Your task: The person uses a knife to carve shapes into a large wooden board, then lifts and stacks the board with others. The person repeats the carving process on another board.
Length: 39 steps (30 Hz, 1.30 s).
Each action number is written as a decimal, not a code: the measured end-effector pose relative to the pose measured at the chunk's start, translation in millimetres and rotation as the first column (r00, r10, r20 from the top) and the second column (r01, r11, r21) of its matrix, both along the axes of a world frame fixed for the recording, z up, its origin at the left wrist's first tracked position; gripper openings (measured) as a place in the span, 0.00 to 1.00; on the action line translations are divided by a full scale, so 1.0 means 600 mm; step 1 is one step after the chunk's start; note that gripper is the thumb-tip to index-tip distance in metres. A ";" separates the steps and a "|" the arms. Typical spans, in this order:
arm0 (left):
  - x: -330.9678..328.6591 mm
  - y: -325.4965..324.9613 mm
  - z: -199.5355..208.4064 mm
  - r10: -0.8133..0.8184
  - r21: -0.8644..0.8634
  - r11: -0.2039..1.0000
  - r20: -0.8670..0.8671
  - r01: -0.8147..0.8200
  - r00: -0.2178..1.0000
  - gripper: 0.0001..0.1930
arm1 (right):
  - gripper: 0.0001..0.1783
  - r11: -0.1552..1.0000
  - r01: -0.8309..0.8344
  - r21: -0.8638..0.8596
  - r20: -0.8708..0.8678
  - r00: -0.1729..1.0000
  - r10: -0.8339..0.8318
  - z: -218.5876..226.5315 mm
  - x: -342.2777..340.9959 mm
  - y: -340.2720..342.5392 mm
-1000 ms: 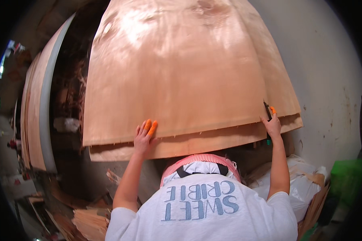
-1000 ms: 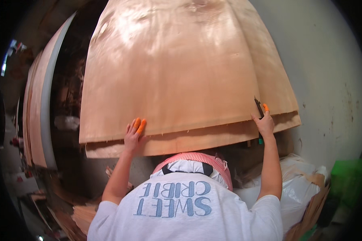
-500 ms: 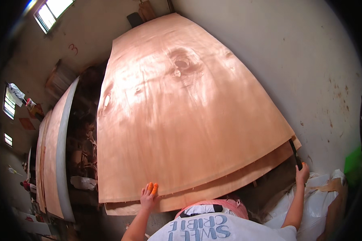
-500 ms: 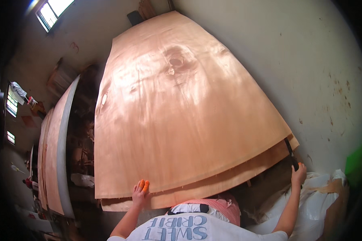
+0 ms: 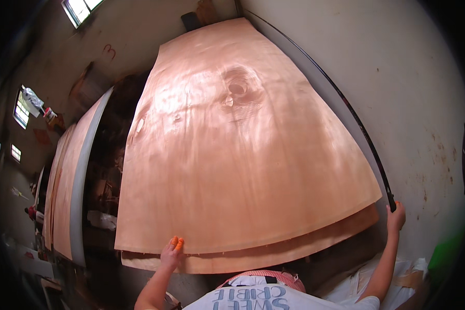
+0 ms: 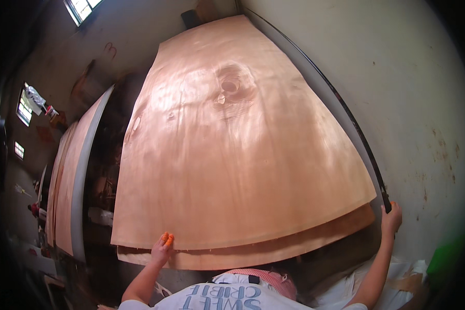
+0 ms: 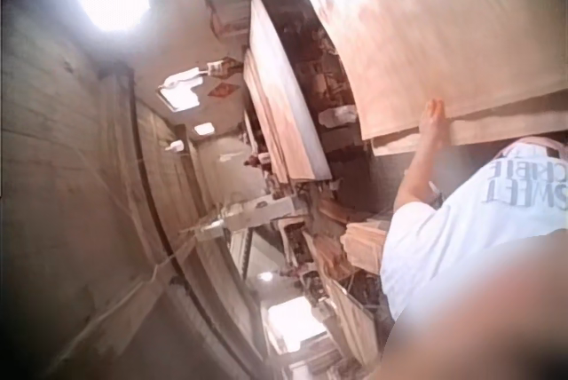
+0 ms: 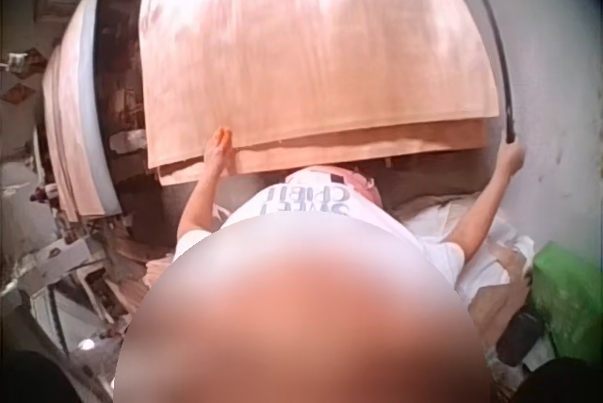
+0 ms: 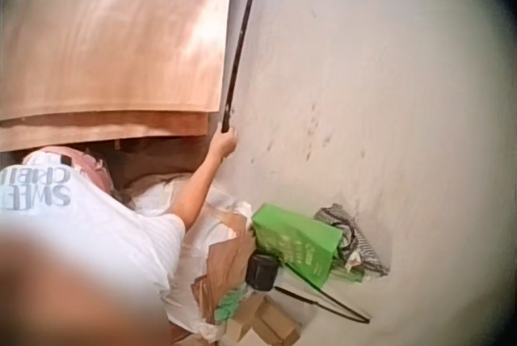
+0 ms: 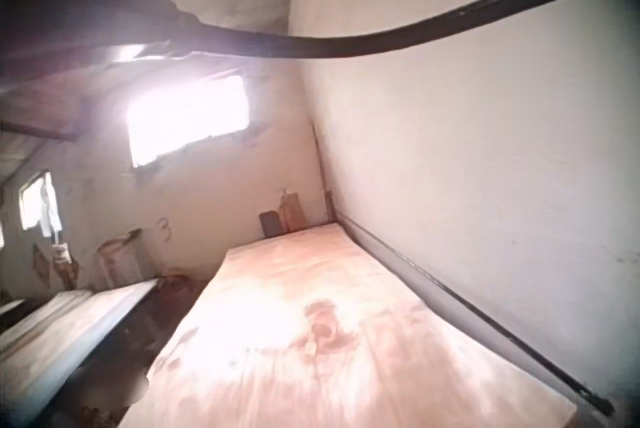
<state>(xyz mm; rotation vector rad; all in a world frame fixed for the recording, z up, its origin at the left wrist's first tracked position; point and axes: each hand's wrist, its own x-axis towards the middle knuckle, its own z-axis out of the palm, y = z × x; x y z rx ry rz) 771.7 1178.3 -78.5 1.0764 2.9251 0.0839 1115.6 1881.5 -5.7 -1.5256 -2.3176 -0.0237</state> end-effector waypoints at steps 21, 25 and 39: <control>-0.553 0.489 0.081 -0.269 0.512 0.849 0.206 0.130 0.941 0.23 | 0.18 0.821 -0.142 -0.553 -0.157 0.985 0.065 -0.241 -0.193 -0.008; -0.663 0.743 0.109 -0.060 0.336 0.940 0.006 0.055 0.998 0.28 | 0.16 0.862 -0.096 -0.498 -0.095 0.994 0.056 -0.253 -0.202 -0.007; -0.886 1.017 -0.057 0.153 0.302 0.940 0.036 -0.157 0.988 0.41 | 0.12 0.851 0.036 -0.524 -0.004 0.999 -0.045 -0.327 -0.158 -0.005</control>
